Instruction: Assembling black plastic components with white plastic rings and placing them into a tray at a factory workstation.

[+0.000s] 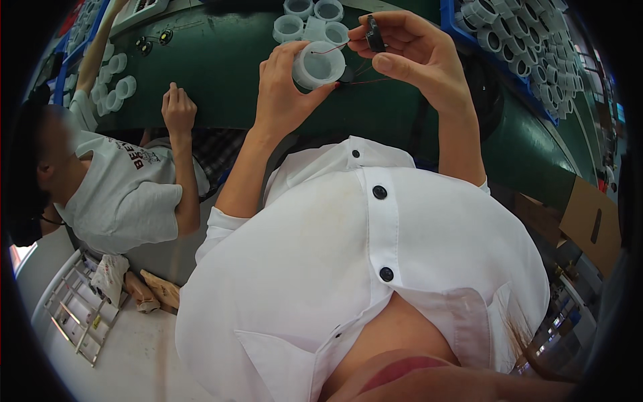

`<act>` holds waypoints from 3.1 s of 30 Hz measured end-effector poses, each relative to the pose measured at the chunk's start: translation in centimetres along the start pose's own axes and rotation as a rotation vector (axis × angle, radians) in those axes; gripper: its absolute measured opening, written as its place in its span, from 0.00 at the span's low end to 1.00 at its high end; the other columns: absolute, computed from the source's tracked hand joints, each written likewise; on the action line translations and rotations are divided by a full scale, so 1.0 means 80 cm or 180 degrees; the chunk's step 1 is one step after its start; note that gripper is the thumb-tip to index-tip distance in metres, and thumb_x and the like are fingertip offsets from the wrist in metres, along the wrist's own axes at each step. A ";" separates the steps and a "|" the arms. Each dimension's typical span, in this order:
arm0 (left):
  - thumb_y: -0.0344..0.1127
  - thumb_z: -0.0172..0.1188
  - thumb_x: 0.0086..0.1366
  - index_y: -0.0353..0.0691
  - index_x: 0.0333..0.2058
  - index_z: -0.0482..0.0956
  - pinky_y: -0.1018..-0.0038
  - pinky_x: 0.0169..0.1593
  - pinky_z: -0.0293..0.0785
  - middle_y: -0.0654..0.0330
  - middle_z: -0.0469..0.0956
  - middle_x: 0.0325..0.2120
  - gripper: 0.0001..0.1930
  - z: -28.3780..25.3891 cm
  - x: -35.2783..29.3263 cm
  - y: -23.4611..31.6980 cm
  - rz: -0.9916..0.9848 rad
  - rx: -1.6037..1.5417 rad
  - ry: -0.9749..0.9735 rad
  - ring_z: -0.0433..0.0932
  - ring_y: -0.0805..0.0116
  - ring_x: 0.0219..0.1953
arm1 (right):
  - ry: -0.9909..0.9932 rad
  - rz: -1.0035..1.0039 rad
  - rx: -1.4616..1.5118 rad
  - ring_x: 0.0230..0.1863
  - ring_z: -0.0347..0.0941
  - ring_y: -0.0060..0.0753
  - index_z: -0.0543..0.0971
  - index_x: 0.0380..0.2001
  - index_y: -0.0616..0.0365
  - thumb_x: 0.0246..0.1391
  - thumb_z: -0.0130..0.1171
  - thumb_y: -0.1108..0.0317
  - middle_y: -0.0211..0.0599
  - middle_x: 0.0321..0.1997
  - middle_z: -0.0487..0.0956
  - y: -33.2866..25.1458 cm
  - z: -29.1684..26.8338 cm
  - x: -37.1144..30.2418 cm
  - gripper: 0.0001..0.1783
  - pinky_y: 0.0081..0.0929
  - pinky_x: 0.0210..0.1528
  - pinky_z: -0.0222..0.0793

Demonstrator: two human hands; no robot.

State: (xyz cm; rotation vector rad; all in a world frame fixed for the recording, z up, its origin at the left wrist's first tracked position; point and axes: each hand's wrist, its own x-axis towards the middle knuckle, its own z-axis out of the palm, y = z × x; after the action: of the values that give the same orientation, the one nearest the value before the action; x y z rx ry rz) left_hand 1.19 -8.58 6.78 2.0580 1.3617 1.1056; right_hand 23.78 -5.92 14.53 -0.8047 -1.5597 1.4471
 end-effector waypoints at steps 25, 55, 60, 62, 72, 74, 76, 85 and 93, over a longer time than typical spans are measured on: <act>0.38 0.76 0.47 0.38 0.53 0.72 0.70 0.50 0.74 0.59 0.79 0.42 0.34 0.003 0.010 0.011 -0.0342 -0.0407 -0.0201 0.78 0.67 0.45 | 0.0640 -0.0567 -0.2399 0.36 0.79 0.32 0.81 0.34 0.56 0.47 0.69 0.69 0.34 0.38 0.81 0.041 0.032 -0.004 0.10 0.26 0.37 0.77; 0.36 0.54 0.70 0.32 0.60 0.63 0.66 0.46 0.81 0.52 0.75 0.48 0.24 -0.008 0.012 0.011 -0.1379 -0.3054 -0.0685 0.79 0.62 0.47 | 0.0275 -0.2044 -0.3424 0.32 0.77 0.31 0.80 0.31 0.58 0.41 0.64 0.76 0.31 0.33 0.77 0.039 0.028 -0.002 0.09 0.24 0.29 0.76; 0.36 0.53 0.70 0.32 0.60 0.63 0.66 0.46 0.81 0.52 0.76 0.48 0.23 -0.006 0.013 0.007 -0.1317 -0.3094 -0.0690 0.79 0.62 0.47 | 0.0371 -0.2193 -0.3440 0.30 0.77 0.31 0.82 0.34 0.59 0.40 0.69 0.77 0.33 0.34 0.78 0.044 0.027 -0.002 0.14 0.24 0.28 0.74; 0.36 0.53 0.71 0.32 0.60 0.63 0.66 0.46 0.81 0.52 0.76 0.47 0.23 -0.006 0.013 0.007 -0.1294 -0.3117 -0.0688 0.79 0.62 0.47 | 0.0394 -0.2217 -0.3466 0.30 0.77 0.31 0.82 0.34 0.59 0.39 0.69 0.77 0.33 0.34 0.78 0.044 0.028 -0.001 0.14 0.24 0.28 0.75; 0.36 0.54 0.70 0.32 0.60 0.62 0.66 0.44 0.83 0.52 0.74 0.46 0.24 -0.008 0.018 0.009 -0.1456 -0.3862 -0.0699 0.79 0.63 0.46 | 0.0024 -0.2136 -0.3646 0.36 0.77 0.28 0.80 0.31 0.56 0.38 0.64 0.77 0.27 0.34 0.77 0.034 0.020 0.006 0.11 0.23 0.30 0.77; 0.37 0.52 0.70 0.32 0.60 0.62 0.65 0.44 0.83 0.52 0.74 0.46 0.24 -0.007 0.019 0.008 -0.1523 -0.4068 -0.0667 0.79 0.63 0.46 | -0.0019 -0.2163 -0.3649 0.36 0.77 0.28 0.80 0.30 0.56 0.39 0.64 0.76 0.26 0.34 0.77 0.033 0.019 0.008 0.10 0.23 0.30 0.77; 0.38 0.47 0.72 0.35 0.60 0.62 0.63 0.46 0.81 0.51 0.74 0.50 0.22 -0.007 0.021 0.007 -0.1565 -0.3749 -0.0626 0.78 0.61 0.49 | -0.0060 -0.2194 -0.3659 0.36 0.77 0.28 0.79 0.29 0.56 0.40 0.65 0.76 0.26 0.35 0.77 0.031 0.018 0.010 0.09 0.23 0.30 0.77; 0.33 0.48 0.69 0.35 0.59 0.63 0.64 0.44 0.81 0.52 0.75 0.49 0.21 -0.005 0.024 0.017 -0.1443 -0.3726 -0.0288 0.78 0.61 0.48 | 0.1056 -0.0461 -0.0915 0.40 0.78 0.24 0.82 0.46 0.53 0.59 0.61 0.62 0.31 0.40 0.81 0.057 0.019 0.015 0.14 0.21 0.40 0.75; 0.34 0.48 0.70 0.37 0.55 0.67 0.67 0.39 0.83 0.53 0.77 0.44 0.17 0.014 0.025 0.024 -0.1511 -0.3211 -0.0061 0.81 0.63 0.43 | 0.0571 0.0807 0.0150 0.42 0.78 0.23 0.80 0.51 0.56 0.60 0.59 0.60 0.34 0.42 0.82 0.064 0.024 0.017 0.19 0.21 0.42 0.76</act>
State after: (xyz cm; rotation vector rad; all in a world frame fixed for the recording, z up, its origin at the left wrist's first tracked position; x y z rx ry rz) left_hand 3.53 -7.46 8.26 0.9590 0.8952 1.1849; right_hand 21.03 -4.91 9.74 -1.1039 -1.3199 1.5376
